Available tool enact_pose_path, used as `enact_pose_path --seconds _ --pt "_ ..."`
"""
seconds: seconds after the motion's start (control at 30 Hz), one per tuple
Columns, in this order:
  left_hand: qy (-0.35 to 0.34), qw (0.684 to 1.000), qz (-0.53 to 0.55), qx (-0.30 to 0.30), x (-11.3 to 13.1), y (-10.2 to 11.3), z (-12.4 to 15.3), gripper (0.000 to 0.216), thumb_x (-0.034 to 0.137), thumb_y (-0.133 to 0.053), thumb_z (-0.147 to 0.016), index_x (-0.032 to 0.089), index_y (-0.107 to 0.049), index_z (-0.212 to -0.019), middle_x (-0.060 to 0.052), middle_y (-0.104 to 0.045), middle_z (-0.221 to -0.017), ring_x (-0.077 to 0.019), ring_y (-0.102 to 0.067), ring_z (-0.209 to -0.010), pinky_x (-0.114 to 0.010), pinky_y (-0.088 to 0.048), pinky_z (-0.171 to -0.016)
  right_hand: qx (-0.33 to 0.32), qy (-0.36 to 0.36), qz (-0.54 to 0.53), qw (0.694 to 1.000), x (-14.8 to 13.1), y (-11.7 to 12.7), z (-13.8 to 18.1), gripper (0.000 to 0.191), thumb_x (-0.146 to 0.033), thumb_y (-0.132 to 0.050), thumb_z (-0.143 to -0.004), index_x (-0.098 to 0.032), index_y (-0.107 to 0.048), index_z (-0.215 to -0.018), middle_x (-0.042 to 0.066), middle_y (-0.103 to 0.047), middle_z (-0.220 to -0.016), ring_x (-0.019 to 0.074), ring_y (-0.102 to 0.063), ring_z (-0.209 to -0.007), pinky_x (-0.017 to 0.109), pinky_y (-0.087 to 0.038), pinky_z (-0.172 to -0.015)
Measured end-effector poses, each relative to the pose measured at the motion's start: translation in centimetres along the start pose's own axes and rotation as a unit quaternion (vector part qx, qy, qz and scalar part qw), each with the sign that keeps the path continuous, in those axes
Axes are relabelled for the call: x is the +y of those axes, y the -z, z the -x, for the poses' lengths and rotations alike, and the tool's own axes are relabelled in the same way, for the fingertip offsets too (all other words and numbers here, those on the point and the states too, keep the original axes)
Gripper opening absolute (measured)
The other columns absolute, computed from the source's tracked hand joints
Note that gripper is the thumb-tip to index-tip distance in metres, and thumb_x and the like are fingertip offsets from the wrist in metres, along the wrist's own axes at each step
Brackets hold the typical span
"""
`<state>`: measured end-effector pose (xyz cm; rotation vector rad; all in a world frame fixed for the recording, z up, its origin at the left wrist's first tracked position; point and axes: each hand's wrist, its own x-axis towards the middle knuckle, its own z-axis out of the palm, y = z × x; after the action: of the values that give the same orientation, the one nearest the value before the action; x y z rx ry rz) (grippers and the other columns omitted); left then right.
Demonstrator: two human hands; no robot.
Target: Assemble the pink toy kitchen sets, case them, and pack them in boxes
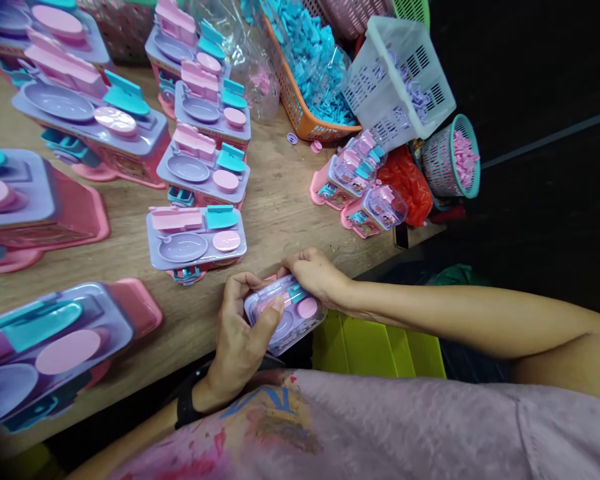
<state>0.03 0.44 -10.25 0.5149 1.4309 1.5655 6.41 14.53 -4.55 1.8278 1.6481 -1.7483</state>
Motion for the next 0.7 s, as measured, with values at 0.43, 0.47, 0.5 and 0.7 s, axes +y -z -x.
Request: enact_pose_path --seconds 0.43,0.47,0.5,0.7 --pt "-0.045 0.999 0.018 0.008 -0.7 0.5 1.0 0.043 0.033 -0.078 -0.085 0.025 -0.048 -0.116 -0.006 -0.065 -0.113 -0.0231 -0.069 -0.103 -0.037 -0.058 -0.091 -0.022 -0.091 -0.222 0.971 1.6 0.5 1.8 0.044 -0.040 -0.050 -0.106 -0.013 -0.077 -0.083 0.009 -0.075 -0.079 0.0156 -0.062 -0.059 0.024 -0.049 -0.057" --pt "-0.051 0.999 0.018 0.007 -0.8 0.6 1.1 0.043 0.032 -0.077 -0.085 0.025 -0.049 -0.116 -0.006 -0.065 -0.113 -0.0226 -0.069 -0.103 -0.036 -0.058 -0.090 -0.024 -0.081 -0.222 0.971 1.8 0.5 1.8 0.044 -0.038 -0.050 -0.105 -0.014 -0.077 -0.081 0.009 -0.075 -0.080 0.0152 -0.062 -0.060 0.023 -0.049 -0.058" --pt "-0.059 0.998 0.017 0.006 -0.8 0.6 1.3 0.042 0.031 -0.077 -0.085 0.025 -0.049 -0.116 -0.005 -0.064 -0.113 -0.0219 -0.068 -0.103 -0.035 -0.057 -0.089 -0.025 -0.066 -0.221 0.973 1.9 0.5 1.9 0.043 -0.036 -0.051 -0.103 -0.014 -0.077 -0.078 0.008 -0.076 -0.082 0.0149 -0.062 -0.062 0.023 -0.049 -0.061" --pt "-0.113 0.994 -0.003 0.003 -1.1 1.0 2.0 0.042 0.029 -0.075 -0.085 0.025 -0.050 -0.119 -0.006 -0.062 -0.113 -0.0211 -0.064 -0.104 -0.034 -0.054 -0.090 -0.026 0.035 -0.186 0.981 2.8 0.5 2.3 0.034 -0.039 -0.062 -0.092 -0.015 -0.079 -0.074 0.007 -0.076 -0.098 0.0174 -0.066 -0.078 0.027 -0.049 -0.074"
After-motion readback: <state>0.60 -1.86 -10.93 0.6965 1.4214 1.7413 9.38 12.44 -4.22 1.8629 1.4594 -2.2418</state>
